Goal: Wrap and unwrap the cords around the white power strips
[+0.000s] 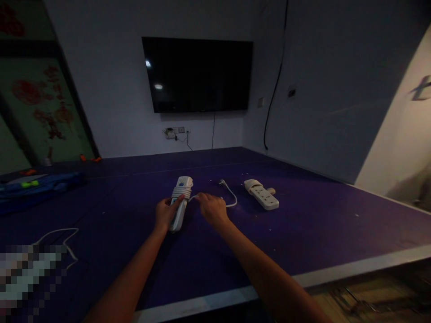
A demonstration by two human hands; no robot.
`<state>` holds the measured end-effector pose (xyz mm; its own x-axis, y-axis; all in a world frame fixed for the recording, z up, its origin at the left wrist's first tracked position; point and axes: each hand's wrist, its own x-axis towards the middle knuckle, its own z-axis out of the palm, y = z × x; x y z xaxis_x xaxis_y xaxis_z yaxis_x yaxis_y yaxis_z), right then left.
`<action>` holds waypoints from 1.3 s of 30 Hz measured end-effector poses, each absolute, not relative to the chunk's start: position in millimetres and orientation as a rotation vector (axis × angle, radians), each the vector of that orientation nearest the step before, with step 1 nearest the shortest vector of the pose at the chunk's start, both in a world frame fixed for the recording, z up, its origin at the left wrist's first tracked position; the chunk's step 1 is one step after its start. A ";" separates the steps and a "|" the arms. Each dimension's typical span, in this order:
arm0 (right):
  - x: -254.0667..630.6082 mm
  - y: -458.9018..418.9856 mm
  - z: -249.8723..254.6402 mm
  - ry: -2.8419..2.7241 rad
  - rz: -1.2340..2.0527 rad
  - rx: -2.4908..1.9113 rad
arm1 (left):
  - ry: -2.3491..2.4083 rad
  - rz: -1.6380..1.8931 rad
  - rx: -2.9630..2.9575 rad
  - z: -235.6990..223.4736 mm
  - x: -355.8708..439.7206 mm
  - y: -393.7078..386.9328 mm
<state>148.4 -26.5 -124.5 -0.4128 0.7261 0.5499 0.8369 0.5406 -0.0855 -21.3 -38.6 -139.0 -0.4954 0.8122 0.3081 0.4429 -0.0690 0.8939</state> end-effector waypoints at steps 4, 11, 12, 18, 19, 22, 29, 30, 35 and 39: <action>147.0 -27.7 -128.6 -2.301 -0.307 -1.176 | 1.923 1.594 1.414 -140.2 -20.1 -40.7; 145.8 -27.0 -133.2 -2.387 -0.304 -1.097 | 2.003 1.526 1.627 -139.4 -17.5 -49.6; 146.5 -26.4 -133.2 -2.382 -0.295 -1.098 | 1.986 1.498 1.673 -139.3 -17.2 -50.1; 151.2 -23.2 -133.5 -2.337 -0.276 -1.096 | 1.928 1.471 1.818 -142.4 -16.9 -46.7; 151.6 -23.0 -133.5 -2.337 -0.277 -1.095 | 1.922 1.470 1.815 -143.2 -16.9 -46.3; 151.9 -22.6 -134.0 -2.348 -0.277 -1.079 | 1.923 1.475 1.779 -144.6 -16.5 -46.6; 150.4 -20.6 -136.8 -2.350 -0.308 -1.076 | 2.061 1.407 1.853 -146.6 -18.2 -44.6; 150.8 -20.5 -136.4 -2.351 -0.313 -1.078 | 2.086 1.371 1.881 -147.1 -18.8 -43.8; 155.4 -21.0 -131.9 -2.384 -0.366 -1.040 | 2.086 1.232 2.088 -144.8 -18.6 -44.9; 156.4 -21.4 -130.8 -2.393 -0.411 -0.963 | 2.189 1.090 2.103 -140.0 -16.9 -47.5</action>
<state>156.4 -21.4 -130.8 -0.6102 0.5496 0.5707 0.7086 0.7008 0.0827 -16.9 -47.5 -140.0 -0.1477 0.8552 0.4968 0.9119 -0.0768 0.4033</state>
